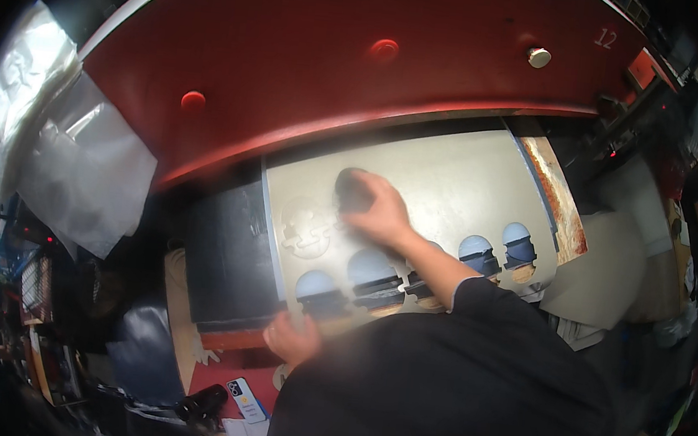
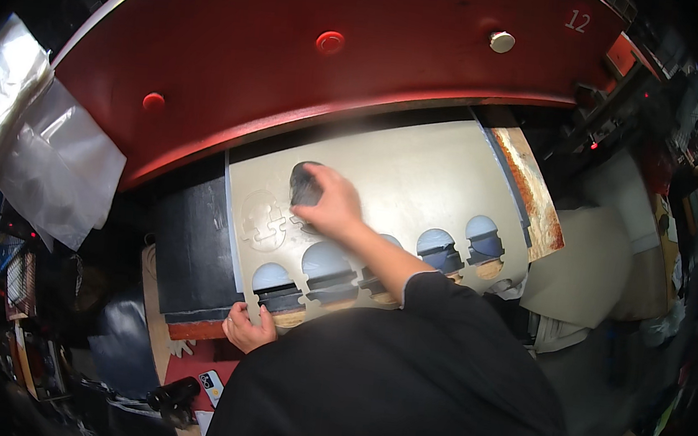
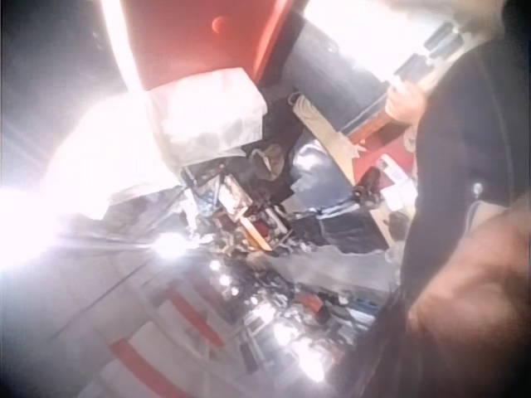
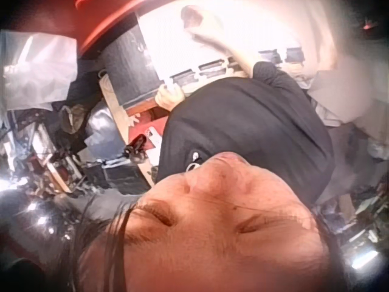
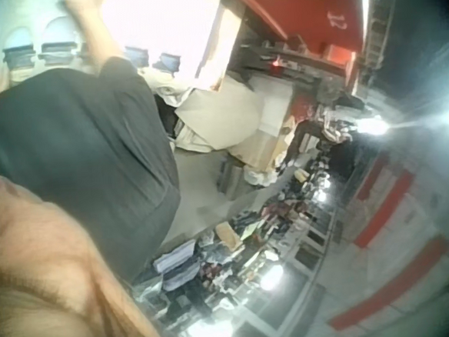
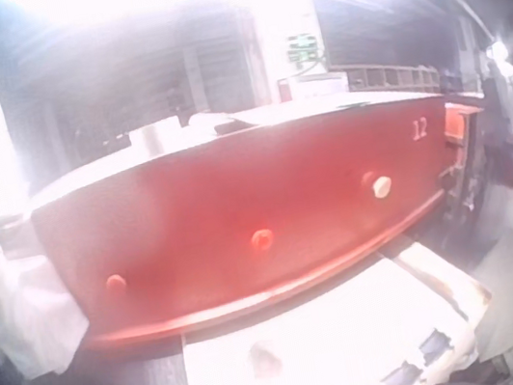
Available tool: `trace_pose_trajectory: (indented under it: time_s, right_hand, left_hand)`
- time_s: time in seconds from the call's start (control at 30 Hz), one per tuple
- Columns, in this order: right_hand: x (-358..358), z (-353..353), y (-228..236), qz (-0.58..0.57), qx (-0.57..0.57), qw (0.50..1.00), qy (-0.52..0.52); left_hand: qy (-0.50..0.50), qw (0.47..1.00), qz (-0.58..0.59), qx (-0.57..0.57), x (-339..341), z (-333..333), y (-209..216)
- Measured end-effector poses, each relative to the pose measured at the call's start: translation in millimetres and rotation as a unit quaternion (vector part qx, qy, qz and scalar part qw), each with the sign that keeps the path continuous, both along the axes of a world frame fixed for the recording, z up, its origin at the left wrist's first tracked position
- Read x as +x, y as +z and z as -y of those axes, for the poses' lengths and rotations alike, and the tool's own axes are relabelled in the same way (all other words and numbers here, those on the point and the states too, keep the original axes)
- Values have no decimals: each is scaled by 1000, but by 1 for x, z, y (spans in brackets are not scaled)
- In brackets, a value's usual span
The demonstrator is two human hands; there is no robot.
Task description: The person places a clay-like disc into a mold cavity on a red press, closes the press, and removes a formed dark circular puck. This cycle repeats multiple times, with the person handling the clay discs and the finished pucks by hand.
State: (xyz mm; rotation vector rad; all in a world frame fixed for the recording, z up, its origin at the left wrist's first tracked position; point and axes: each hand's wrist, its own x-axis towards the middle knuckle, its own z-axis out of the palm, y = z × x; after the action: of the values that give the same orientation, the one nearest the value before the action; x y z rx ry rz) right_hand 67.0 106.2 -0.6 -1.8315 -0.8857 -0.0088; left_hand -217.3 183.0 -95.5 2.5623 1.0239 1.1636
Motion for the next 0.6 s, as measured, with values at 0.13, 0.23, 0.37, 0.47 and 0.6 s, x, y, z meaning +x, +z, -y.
trace_pose_trajectory:
  time_s: [0.13,0.23,0.37,0.47,0.6]
  right_hand:
    - [28,35,7,30,5,999,-40]
    - [39,60,3,105,-50,989,-92]
    - [38,67,-11,141,-100,979,-108]
    - [31,64,-21,191,-155,962,-121]
    - [30,58,-24,196,-140,962,-125]
  left_hand:
    - [-6,1000,11,11,3,-2,1]
    - [-14,999,24,32,5,-4,2]
    - [-18,1000,13,12,6,-6,4]
    - [-17,999,12,30,8,-6,5]
    - [-14,999,16,35,11,-7,6]
